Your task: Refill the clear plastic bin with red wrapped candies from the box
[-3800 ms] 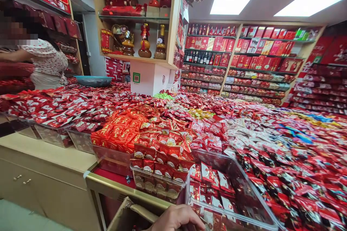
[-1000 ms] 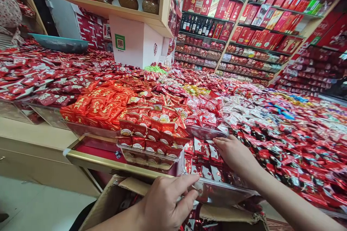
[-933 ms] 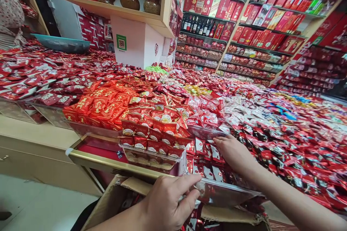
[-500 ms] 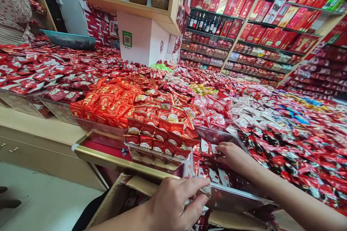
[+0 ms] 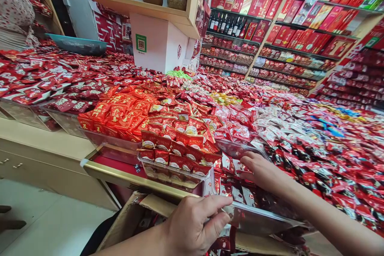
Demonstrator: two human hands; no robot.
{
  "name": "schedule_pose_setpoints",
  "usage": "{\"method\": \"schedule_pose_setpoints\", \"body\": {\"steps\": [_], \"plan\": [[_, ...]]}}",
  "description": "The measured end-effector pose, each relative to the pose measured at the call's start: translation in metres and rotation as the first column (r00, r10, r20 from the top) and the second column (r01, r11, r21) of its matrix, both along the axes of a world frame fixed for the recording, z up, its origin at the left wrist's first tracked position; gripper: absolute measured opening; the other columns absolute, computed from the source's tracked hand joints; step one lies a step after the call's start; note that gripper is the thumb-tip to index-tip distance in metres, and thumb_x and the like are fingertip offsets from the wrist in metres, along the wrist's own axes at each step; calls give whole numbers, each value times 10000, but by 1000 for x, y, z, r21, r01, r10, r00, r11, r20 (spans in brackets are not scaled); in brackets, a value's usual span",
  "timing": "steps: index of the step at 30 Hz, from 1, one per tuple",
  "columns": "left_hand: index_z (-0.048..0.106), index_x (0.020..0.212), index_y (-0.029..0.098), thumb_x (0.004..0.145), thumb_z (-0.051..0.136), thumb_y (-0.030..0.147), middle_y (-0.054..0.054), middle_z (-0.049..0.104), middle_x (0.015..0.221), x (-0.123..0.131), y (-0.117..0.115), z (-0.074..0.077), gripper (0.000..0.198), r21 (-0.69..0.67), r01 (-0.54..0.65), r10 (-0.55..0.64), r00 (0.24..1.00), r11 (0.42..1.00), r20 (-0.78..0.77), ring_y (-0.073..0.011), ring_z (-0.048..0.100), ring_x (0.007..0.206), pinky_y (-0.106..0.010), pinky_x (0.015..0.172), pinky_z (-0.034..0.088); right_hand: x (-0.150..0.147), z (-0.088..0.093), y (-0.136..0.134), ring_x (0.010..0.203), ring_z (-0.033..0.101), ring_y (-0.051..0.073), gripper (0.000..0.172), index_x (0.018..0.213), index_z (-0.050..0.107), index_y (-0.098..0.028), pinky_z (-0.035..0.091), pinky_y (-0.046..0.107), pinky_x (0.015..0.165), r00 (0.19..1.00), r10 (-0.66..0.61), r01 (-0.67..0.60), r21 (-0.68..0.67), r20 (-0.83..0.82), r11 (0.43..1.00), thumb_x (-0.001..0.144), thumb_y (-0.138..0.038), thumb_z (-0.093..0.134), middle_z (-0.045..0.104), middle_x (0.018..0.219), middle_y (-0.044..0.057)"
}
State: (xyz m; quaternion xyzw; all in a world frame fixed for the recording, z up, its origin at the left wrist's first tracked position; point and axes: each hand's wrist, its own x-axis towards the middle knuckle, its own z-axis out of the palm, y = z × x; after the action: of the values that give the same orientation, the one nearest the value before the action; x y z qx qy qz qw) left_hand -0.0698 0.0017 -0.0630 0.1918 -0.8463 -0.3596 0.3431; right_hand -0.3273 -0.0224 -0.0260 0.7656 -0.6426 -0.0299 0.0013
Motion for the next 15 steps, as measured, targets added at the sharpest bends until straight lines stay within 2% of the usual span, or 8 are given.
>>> {"method": "schedule_pose_setpoints", "body": {"steps": [2, 3, 5, 7, 9, 12, 15], "plan": [[553, 1127, 166, 887, 388, 351, -54, 668, 790, 1, 0, 5, 345, 211, 11, -4, 999, 977, -36, -121, 603, 676, -199, 617, 436, 7, 13, 12, 936, 553, 220, 183, 910, 590, -151, 422, 331, 820, 990, -18, 32, -92, 143, 995, 828, -251, 462, 597, 1004, 111], [543, 1136, 177, 893, 369, 383, -47, 658, 784, 2, 1, 7, 363, 332, 28, -5, 998, 943, -69, -114, 592, 673, -199, 612, 430, 13, 20, 22, 899, 565, 207, 203, 913, 592, -161, 435, 320, 794, 969, -28, 62, -134, 247, 989, 847, -279, 440, 611, 969, 96], [495, 1172, 205, 882, 390, 426, -37, 644, 826, 1, 3, 12, 379, 566, 127, -30, 984, 815, -178, -115, 593, 732, -208, 658, 435, 29, 31, 45, 769, 583, 171, 249, 911, 596, -189, 460, 273, 687, 881, -36, 127, -163, 471, 978, 868, -358, 419, 632, 866, 55], [454, 1189, 220, 852, 468, 427, -41, 635, 931, -1, 5, 14, 396, 708, 265, -49, 949, 654, -310, -132, 595, 849, -237, 757, 438, 48, 37, 68, 637, 569, 137, 289, 927, 600, -219, 452, 226, 565, 756, -35, 144, -115, 653, 983, 880, -416, 392, 633, 765, 17], [446, 1181, 223, 827, 535, 393, -46, 621, 1004, -3, 9, 14, 402, 760, 344, -44, 922, 552, -385, -133, 586, 886, -263, 812, 425, 65, 38, 85, 620, 565, 126, 279, 955, 600, -236, 447, 206, 542, 663, -38, 101, -39, 747, 994, 870, -430, 418, 637, 751, 5], [425, 1201, 222, 827, 558, 346, -36, 629, 938, -5, 13, 12, 416, 780, 364, -20, 911, 510, -412, -97, 578, 775, -248, 759, 430, 81, 32, 95, 614, 545, 116, 236, 916, 598, -219, 440, 194, 540, 553, -98, 85, 61, 828, 995, 823, -421, 518, 615, 706, 1], [399, 1218, 210, 805, 593, 340, -30, 641, 861, -7, 16, 12, 475, 790, 407, -23, 894, 459, -447, -99, 589, 727, -243, 719, 437, 84, 25, 93, 520, 488, 83, 242, 838, 581, -188, 402, 167, 453, 376, -193, 145, 149, 906, 978, 803, -425, 549, 565, 624, -13]]}}
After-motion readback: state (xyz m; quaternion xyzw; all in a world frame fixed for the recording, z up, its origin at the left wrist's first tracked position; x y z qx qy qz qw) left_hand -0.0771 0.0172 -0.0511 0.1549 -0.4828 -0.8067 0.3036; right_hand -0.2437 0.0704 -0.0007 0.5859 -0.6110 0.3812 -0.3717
